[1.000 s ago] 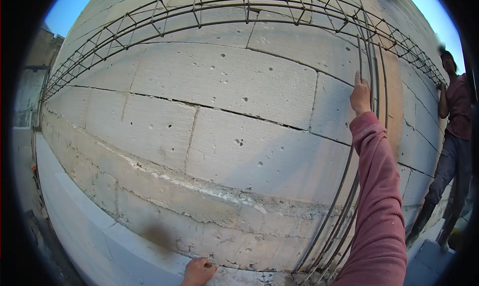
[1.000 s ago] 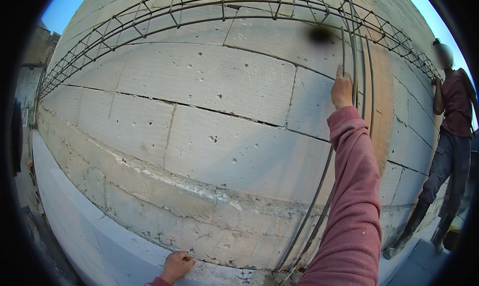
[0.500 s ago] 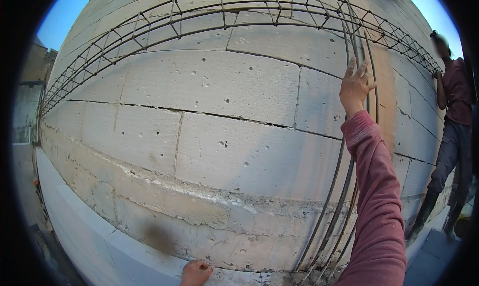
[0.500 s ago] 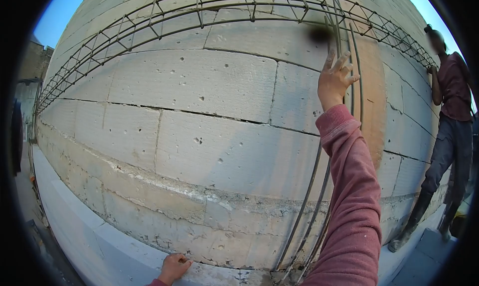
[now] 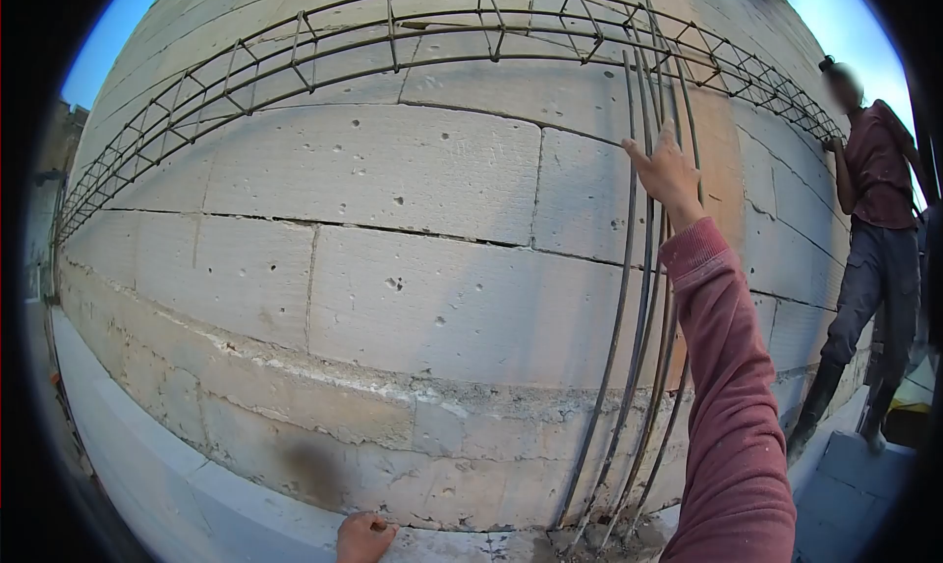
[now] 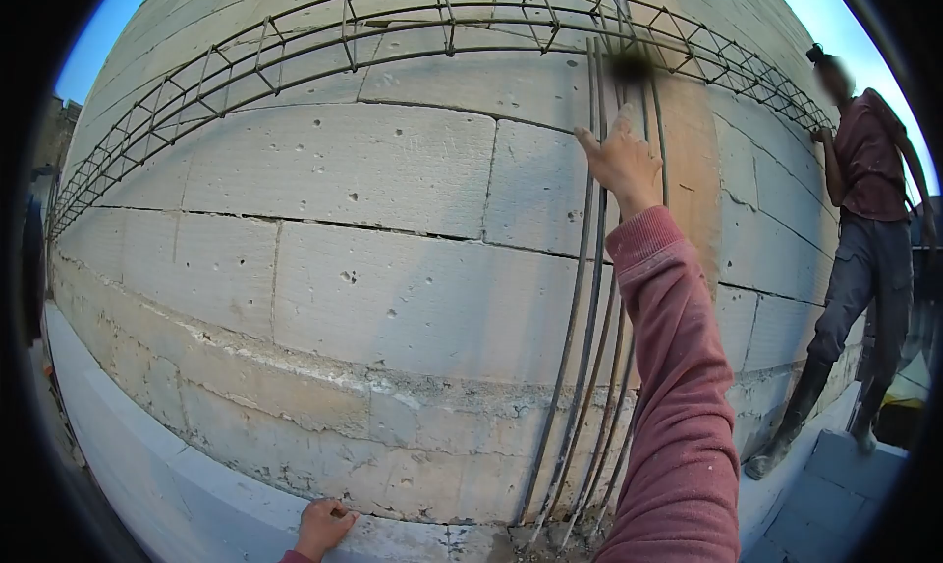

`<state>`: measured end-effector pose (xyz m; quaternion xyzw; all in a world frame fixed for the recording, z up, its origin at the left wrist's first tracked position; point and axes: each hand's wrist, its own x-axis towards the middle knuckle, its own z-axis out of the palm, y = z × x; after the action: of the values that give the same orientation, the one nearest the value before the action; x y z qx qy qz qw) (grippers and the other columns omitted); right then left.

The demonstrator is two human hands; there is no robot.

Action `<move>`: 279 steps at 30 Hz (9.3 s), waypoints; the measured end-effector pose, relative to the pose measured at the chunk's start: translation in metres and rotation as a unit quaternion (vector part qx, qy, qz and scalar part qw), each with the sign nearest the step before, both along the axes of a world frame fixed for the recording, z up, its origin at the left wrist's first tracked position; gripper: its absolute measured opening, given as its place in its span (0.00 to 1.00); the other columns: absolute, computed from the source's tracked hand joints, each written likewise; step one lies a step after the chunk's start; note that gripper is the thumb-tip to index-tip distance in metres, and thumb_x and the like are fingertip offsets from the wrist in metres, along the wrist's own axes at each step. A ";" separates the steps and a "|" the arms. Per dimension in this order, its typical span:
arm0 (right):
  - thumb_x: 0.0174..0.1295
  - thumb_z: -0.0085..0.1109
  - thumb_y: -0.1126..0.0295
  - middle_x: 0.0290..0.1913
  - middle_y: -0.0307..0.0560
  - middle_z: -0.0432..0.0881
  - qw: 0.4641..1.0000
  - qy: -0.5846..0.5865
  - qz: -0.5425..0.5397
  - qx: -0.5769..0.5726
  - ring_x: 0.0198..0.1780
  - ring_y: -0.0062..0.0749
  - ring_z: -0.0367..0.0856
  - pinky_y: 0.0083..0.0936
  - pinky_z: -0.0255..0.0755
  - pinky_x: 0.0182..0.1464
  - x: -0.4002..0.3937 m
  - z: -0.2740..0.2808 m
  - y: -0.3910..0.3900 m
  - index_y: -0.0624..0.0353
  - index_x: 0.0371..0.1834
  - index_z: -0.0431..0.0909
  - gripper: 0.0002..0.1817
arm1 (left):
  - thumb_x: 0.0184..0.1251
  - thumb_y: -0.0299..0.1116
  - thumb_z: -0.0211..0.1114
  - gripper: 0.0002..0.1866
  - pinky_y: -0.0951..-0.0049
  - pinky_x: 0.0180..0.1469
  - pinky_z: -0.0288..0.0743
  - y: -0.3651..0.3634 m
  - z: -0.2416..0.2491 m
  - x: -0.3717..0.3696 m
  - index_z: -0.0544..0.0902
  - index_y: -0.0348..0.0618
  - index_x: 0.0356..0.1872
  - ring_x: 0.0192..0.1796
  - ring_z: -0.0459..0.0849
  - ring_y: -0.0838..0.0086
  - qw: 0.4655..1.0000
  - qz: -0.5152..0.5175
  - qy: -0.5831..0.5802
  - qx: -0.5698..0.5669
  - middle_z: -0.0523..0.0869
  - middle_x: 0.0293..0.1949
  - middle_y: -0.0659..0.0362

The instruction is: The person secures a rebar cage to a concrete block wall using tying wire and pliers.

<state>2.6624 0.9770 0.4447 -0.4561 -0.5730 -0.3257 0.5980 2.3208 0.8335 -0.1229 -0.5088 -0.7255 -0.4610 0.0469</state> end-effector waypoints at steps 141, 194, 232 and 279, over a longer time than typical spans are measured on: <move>0.57 0.59 0.55 0.66 0.62 0.54 0.979 0.129 0.158 0.026 0.67 0.59 0.53 0.47 0.52 0.66 0.048 -0.442 -0.004 0.66 0.68 0.50 0.42 | 0.64 0.54 0.58 0.29 0.56 0.52 0.71 0.030 0.439 -0.003 0.79 0.31 0.44 0.49 0.77 0.47 0.744 0.308 0.531 0.265 0.82 0.42 0.41; 0.44 0.74 0.53 0.27 0.51 0.77 0.927 0.166 0.323 -0.092 0.28 0.35 0.77 0.28 0.72 0.32 0.086 -0.471 0.031 0.66 0.50 0.66 0.37 | 0.73 0.51 0.46 0.22 0.61 0.50 0.68 0.059 0.447 -0.075 0.77 0.43 0.46 0.46 0.77 0.56 0.789 0.234 0.441 0.358 0.80 0.41 0.50; 0.61 0.63 0.64 0.21 0.28 0.50 0.923 0.146 0.353 -0.046 0.22 0.14 0.48 0.15 0.42 0.25 0.083 -0.483 0.063 0.66 0.50 0.71 0.21 | 0.61 0.55 0.58 0.29 0.53 0.61 0.65 0.003 0.411 0.023 0.78 0.33 0.47 0.55 0.75 0.49 0.865 0.159 0.343 0.330 0.81 0.49 0.42; 0.65 0.48 0.43 0.54 0.61 0.77 0.745 -0.363 0.344 -0.441 0.57 0.52 0.73 0.35 0.65 0.59 -0.393 -0.550 -0.144 0.67 0.53 0.75 0.33 | 0.59 0.44 0.66 0.25 0.68 0.55 0.73 -0.494 -0.398 0.079 0.79 0.37 0.52 0.51 0.83 0.62 0.659 0.437 -0.611 0.032 0.84 0.47 0.48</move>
<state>2.2694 0.8331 -0.1055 -0.2882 -0.9447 0.0503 0.1480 2.3995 0.3398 -0.5204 0.2656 -0.7145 -0.6174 -0.1946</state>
